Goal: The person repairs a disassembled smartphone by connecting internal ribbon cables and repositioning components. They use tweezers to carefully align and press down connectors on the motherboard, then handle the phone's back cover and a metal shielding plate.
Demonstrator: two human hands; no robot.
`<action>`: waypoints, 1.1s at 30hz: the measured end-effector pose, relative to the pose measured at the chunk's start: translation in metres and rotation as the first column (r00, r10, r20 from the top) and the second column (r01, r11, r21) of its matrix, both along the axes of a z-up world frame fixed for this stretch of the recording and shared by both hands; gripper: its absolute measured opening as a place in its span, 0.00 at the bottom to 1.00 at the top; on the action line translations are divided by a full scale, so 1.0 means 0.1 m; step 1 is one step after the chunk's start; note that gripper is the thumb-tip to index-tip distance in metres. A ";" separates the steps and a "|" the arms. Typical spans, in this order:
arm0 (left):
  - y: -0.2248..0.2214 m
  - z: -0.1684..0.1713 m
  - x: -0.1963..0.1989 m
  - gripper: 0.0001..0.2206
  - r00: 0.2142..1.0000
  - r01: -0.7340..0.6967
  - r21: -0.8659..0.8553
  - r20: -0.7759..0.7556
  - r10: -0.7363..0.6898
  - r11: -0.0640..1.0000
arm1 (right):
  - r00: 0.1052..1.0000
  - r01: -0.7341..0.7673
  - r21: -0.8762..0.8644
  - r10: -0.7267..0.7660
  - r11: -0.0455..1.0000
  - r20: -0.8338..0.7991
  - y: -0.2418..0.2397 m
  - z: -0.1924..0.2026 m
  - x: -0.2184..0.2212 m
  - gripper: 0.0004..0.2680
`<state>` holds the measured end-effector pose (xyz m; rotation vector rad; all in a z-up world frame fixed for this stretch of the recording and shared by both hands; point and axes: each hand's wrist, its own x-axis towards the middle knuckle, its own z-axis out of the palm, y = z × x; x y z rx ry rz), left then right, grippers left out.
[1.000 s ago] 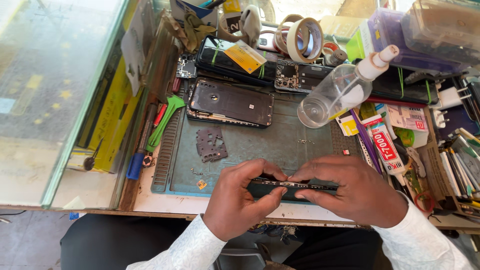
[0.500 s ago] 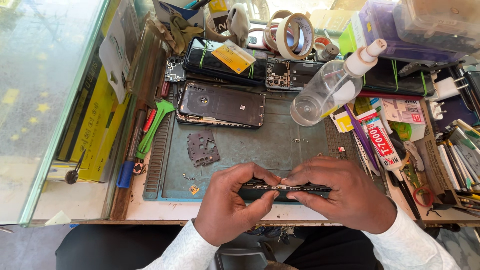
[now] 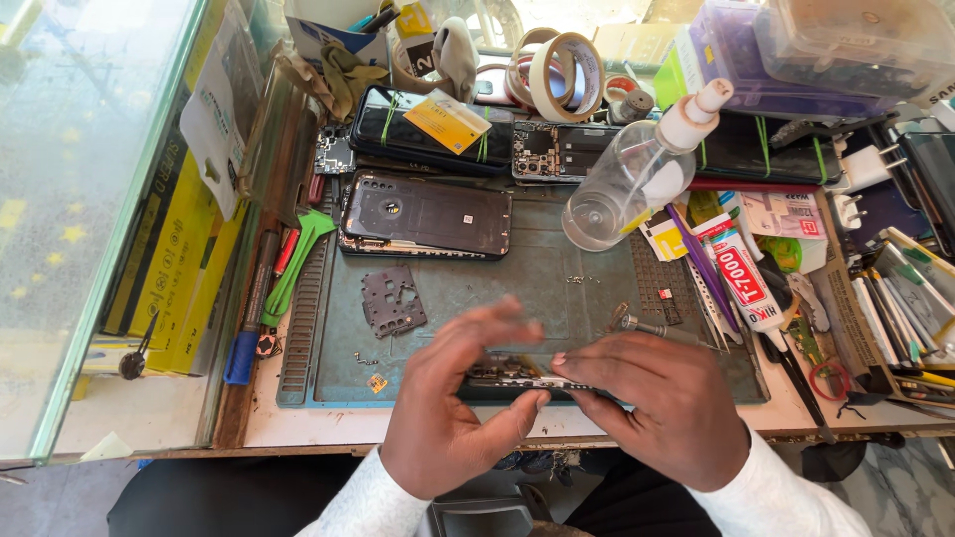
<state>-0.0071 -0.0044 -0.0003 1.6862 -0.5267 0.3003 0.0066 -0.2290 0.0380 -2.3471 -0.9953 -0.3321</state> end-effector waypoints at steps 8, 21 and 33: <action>-0.25 -0.08 -0.19 0.56 0.966 0.013 -0.443 -0.226 -0.126 0.896 | 0.929 0.156 0.072 -0.171 0.985 0.329 0.05 0.00 -0.19 0.14; -0.23 -0.21 -0.16 0.50 0.797 0.197 -0.807 -0.199 -0.570 0.557 | 0.919 0.167 0.104 -0.193 0.980 0.345 0.21 -0.13 -0.28 0.14; -0.14 -0.18 -0.17 0.46 0.750 0.233 -0.800 -0.213 -0.626 0.553 | 0.935 0.151 0.025 -0.151 0.988 0.322 0.11 -0.11 -0.27 0.14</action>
